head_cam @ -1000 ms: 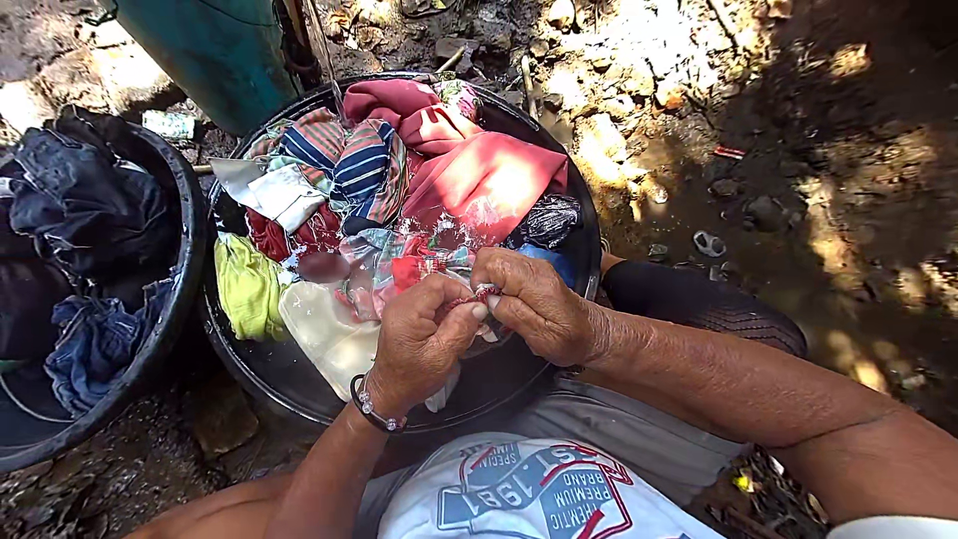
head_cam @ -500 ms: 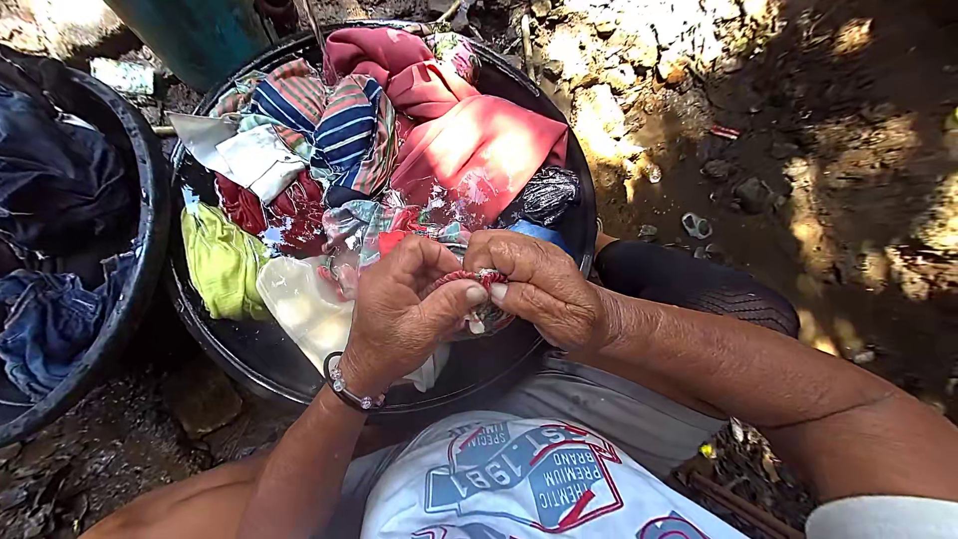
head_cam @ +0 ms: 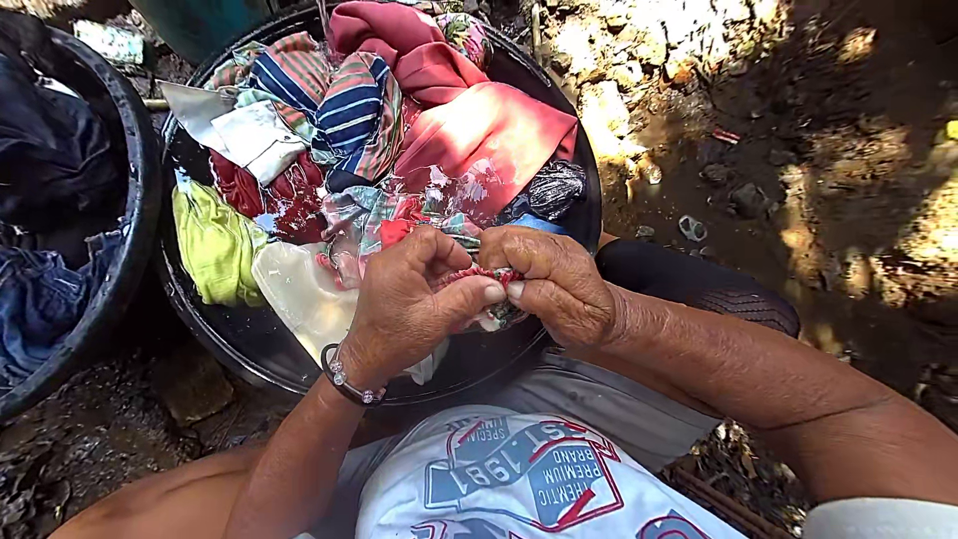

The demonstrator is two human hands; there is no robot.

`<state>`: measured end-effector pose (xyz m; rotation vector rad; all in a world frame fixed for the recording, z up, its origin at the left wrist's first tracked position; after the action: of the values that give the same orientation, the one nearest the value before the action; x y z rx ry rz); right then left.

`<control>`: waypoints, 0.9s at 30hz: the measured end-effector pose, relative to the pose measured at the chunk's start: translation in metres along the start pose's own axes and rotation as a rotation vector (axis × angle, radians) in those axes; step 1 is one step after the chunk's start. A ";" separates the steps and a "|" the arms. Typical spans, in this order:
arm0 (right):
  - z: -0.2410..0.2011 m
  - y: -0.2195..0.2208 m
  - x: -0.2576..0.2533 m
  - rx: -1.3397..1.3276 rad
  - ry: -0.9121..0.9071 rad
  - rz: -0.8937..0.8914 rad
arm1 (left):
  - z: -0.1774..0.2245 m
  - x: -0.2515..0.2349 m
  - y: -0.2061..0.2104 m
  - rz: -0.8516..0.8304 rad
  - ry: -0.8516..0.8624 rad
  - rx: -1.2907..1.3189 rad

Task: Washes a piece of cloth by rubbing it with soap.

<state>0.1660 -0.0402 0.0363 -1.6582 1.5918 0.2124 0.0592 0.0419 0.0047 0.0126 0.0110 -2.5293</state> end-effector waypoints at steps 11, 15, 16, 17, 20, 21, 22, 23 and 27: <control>0.009 -0.011 0.000 0.260 0.007 0.093 | 0.010 0.002 0.008 -0.075 0.104 0.064; 0.013 -0.007 0.001 0.254 0.060 0.087 | 0.010 0.000 0.011 0.027 0.128 0.006; 0.014 -0.007 0.002 0.234 0.067 0.090 | 0.010 0.000 0.011 0.037 0.125 -0.006; 0.014 -0.006 0.002 0.213 0.073 0.091 | 0.009 -0.001 0.010 0.047 0.120 -0.012; 0.015 -0.005 0.002 0.183 0.092 0.068 | 0.008 -0.001 0.008 0.068 0.112 -0.014; 0.015 -0.004 0.002 0.181 0.093 0.053 | 0.008 0.000 0.007 0.072 0.110 -0.017; 0.015 -0.003 0.002 0.181 0.092 0.037 | 0.008 0.000 0.006 0.078 0.106 -0.024; 0.015 -0.002 0.002 0.175 0.091 0.023 | 0.008 0.000 0.005 0.083 0.103 -0.029; 0.016 0.000 0.001 0.139 0.089 -0.017 | 0.006 -0.001 0.001 0.071 0.085 -0.048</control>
<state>0.1726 -0.0312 0.0254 -1.5921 1.6198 0.0184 0.0606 0.0411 0.0109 0.0993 0.1037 -2.4548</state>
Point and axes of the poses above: each hand's wrist, its own x-axis away from the middle knuckle, its own y-axis out of the palm, z = x × y, the point moved 7 cm from there along -x, towards the middle knuckle, and after that the axes turned 11 degrees about -y, right-handed, at the moved point
